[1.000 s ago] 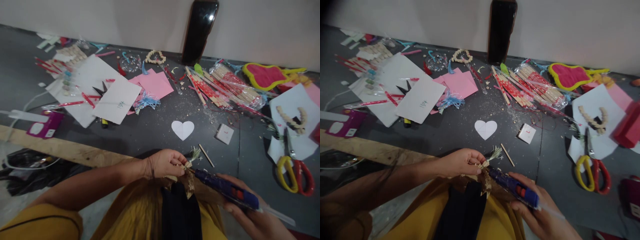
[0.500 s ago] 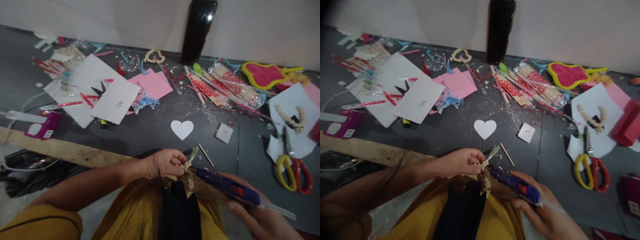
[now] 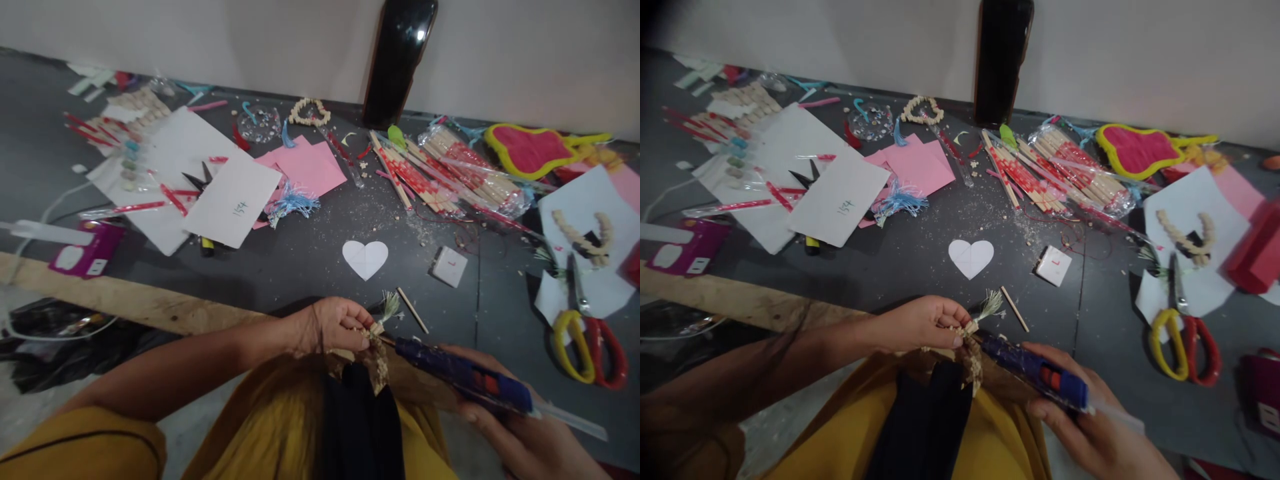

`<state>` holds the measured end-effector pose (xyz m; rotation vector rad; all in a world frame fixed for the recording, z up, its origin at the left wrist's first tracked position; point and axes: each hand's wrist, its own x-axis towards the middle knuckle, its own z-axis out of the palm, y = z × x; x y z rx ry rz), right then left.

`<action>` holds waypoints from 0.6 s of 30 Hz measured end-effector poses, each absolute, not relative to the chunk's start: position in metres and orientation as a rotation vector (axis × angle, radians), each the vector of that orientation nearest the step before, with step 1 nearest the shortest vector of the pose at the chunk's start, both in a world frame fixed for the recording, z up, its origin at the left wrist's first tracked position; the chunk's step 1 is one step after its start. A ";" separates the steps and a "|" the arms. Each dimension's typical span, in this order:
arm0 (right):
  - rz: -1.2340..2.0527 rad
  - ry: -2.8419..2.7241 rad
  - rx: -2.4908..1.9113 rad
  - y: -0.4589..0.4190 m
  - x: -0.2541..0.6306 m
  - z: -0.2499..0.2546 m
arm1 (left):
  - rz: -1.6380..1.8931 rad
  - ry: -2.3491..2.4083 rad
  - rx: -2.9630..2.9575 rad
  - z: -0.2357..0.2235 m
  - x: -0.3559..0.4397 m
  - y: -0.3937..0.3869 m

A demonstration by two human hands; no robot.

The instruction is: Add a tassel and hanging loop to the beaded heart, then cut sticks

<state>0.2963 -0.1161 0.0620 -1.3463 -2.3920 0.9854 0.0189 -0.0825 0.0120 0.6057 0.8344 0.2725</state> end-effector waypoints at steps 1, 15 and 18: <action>0.986 -2.396 -1.347 -0.116 0.297 0.062 | 0.271 0.837 0.611 0.012 0.019 -0.083; 1.045 -2.400 -1.390 -0.117 0.305 0.063 | 0.278 0.840 0.590 0.014 0.018 -0.082; 0.973 -2.354 -1.484 -0.112 0.320 0.061 | 0.286 0.844 0.591 0.015 0.018 -0.082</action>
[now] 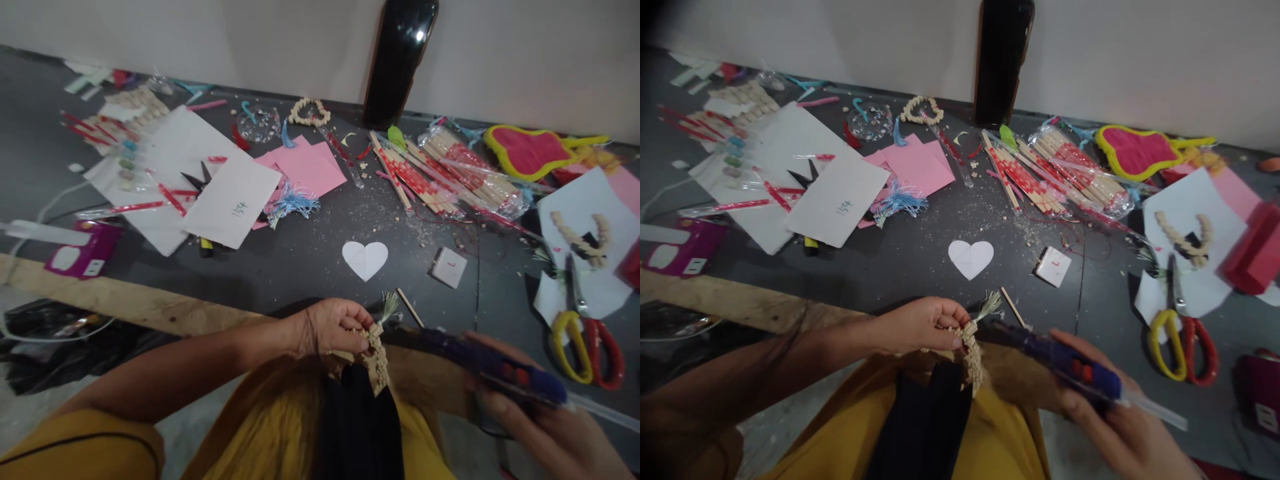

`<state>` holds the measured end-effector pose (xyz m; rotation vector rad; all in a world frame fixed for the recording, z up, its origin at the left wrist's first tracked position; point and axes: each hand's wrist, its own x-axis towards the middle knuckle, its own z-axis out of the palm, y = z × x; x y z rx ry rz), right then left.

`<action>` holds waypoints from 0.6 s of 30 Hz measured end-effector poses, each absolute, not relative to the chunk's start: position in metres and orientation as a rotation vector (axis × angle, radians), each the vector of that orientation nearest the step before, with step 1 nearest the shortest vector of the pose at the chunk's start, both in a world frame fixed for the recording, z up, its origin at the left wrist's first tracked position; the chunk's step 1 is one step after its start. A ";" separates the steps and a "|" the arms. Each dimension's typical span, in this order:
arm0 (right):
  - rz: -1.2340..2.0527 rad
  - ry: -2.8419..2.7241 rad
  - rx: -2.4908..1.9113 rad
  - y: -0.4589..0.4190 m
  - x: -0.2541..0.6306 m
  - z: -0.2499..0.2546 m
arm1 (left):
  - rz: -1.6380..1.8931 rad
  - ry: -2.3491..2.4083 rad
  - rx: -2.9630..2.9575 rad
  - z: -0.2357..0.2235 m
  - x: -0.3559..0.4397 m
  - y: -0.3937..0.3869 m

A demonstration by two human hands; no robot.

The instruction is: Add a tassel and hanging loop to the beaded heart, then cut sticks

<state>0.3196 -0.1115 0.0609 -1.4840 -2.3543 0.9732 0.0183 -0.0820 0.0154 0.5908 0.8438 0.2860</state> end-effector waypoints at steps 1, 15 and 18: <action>0.896 -2.339 -1.542 -0.108 0.325 0.058 | 0.285 0.845 0.593 0.016 0.018 -0.082; 1.159 -1.734 -1.683 -0.100 0.250 0.064 | 0.275 0.856 0.693 0.026 0.021 -0.082; 1.620 -1.455 -1.536 -0.100 0.222 0.051 | 0.284 0.849 0.741 0.025 0.021 -0.083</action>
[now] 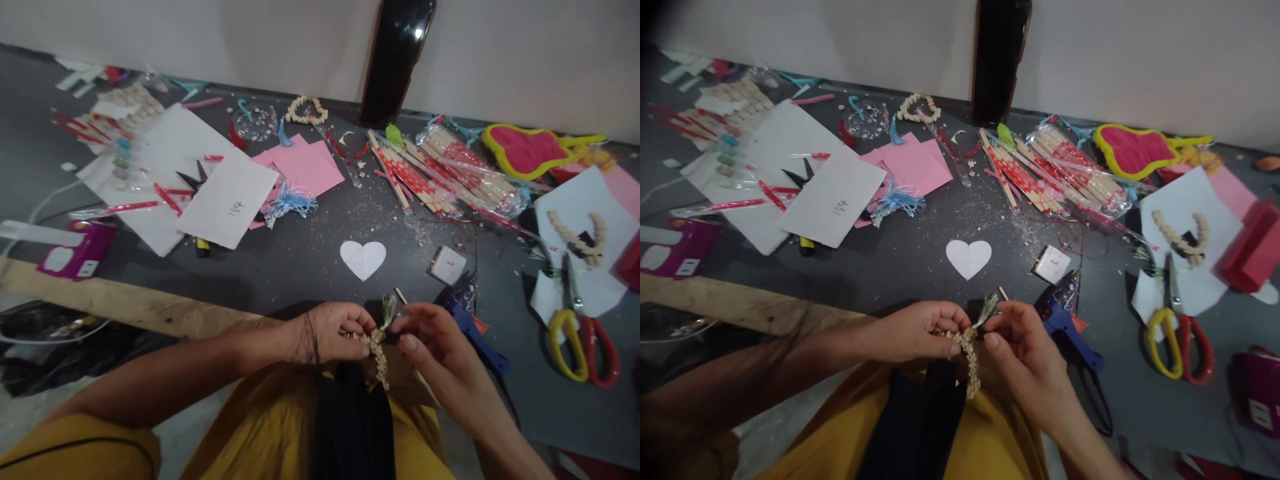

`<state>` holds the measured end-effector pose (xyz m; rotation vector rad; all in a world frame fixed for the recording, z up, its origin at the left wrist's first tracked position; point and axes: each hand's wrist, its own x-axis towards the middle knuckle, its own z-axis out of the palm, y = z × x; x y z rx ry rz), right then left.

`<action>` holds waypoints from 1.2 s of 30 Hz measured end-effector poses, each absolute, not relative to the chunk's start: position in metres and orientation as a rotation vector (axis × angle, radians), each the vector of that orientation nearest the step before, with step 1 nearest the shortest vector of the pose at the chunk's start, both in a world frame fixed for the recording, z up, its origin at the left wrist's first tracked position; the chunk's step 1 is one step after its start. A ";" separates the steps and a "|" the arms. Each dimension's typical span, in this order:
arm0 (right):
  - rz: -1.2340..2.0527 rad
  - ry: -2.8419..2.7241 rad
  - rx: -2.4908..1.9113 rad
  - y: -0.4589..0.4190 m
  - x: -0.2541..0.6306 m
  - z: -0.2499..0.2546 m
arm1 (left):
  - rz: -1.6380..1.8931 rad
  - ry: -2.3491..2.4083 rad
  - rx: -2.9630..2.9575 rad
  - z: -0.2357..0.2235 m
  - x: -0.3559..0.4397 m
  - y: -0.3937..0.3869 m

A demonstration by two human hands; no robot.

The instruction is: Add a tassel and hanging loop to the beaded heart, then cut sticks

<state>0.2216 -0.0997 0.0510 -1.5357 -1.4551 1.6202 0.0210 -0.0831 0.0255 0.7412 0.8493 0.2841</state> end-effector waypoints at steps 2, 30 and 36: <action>1.776 -1.304 -1.504 -0.099 0.212 0.043 | 0.294 0.850 0.779 0.027 0.021 -0.083; 1.404 -1.524 -1.433 -0.106 0.208 0.039 | 0.293 0.838 0.853 0.028 0.019 -0.080; 1.255 -1.775 -1.303 -0.107 0.214 0.039 | 0.298 0.847 0.828 0.027 0.019 -0.081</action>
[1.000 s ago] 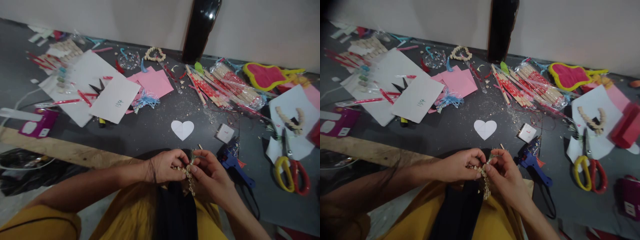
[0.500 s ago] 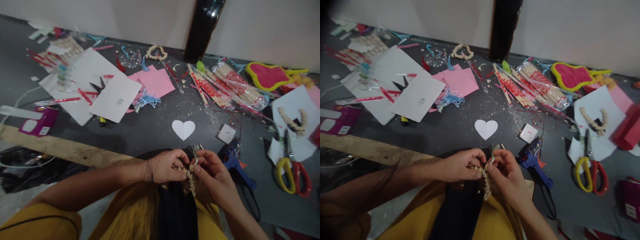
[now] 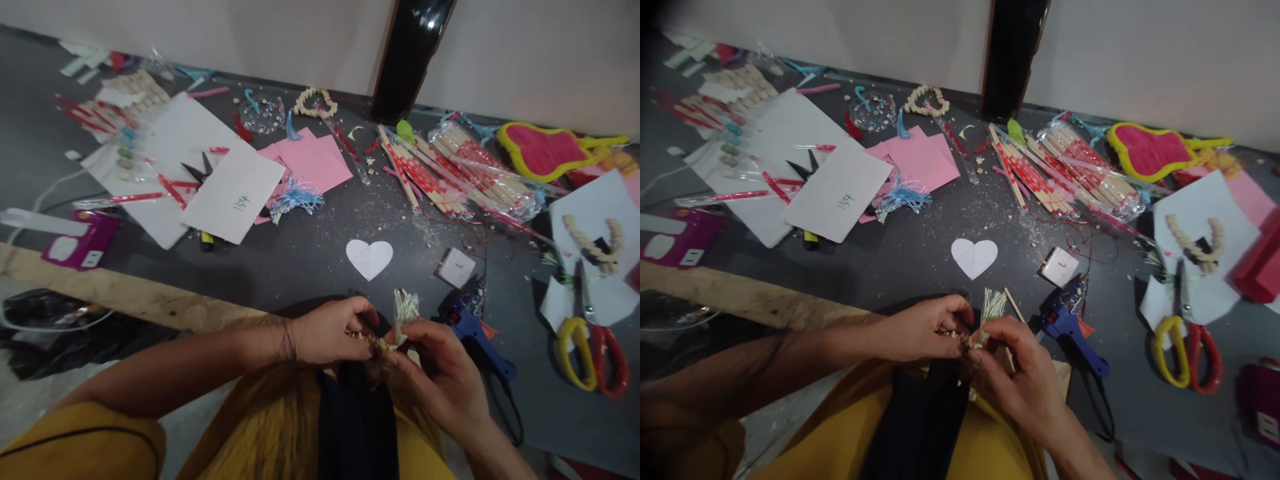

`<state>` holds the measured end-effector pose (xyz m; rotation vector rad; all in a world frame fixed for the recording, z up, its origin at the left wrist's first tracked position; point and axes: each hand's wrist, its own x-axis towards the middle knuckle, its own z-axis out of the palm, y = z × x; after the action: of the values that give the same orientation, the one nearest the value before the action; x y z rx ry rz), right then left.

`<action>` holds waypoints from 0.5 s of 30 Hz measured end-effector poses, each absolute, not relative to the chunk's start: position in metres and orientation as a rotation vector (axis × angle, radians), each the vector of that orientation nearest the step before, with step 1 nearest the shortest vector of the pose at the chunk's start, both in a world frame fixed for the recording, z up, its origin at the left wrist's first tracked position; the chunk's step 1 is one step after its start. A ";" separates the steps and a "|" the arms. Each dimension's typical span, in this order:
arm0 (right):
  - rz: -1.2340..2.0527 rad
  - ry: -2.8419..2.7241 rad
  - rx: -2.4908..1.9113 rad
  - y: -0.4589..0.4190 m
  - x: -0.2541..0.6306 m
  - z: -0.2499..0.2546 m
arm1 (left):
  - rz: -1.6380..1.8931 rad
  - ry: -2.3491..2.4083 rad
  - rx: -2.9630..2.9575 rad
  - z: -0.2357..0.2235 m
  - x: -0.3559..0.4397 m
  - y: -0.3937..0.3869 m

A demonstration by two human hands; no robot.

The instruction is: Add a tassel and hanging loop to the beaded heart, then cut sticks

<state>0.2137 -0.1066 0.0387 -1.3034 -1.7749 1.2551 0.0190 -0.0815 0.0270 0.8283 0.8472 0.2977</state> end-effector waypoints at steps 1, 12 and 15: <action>1.265 -1.792 -1.292 -0.106 0.214 0.039 | 0.304 0.844 0.834 0.027 0.019 -0.082; 1.589 -1.560 -1.469 -0.093 0.211 0.039 | 0.275 0.850 0.948 0.033 0.016 -0.078; 1.743 -1.440 -1.496 -0.091 0.211 0.038 | 0.277 0.841 0.937 0.032 0.017 -0.079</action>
<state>0.2114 -0.0911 0.0383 -1.4958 -1.4400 1.7434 0.0173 -0.0795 0.0321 0.9372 0.8411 0.2770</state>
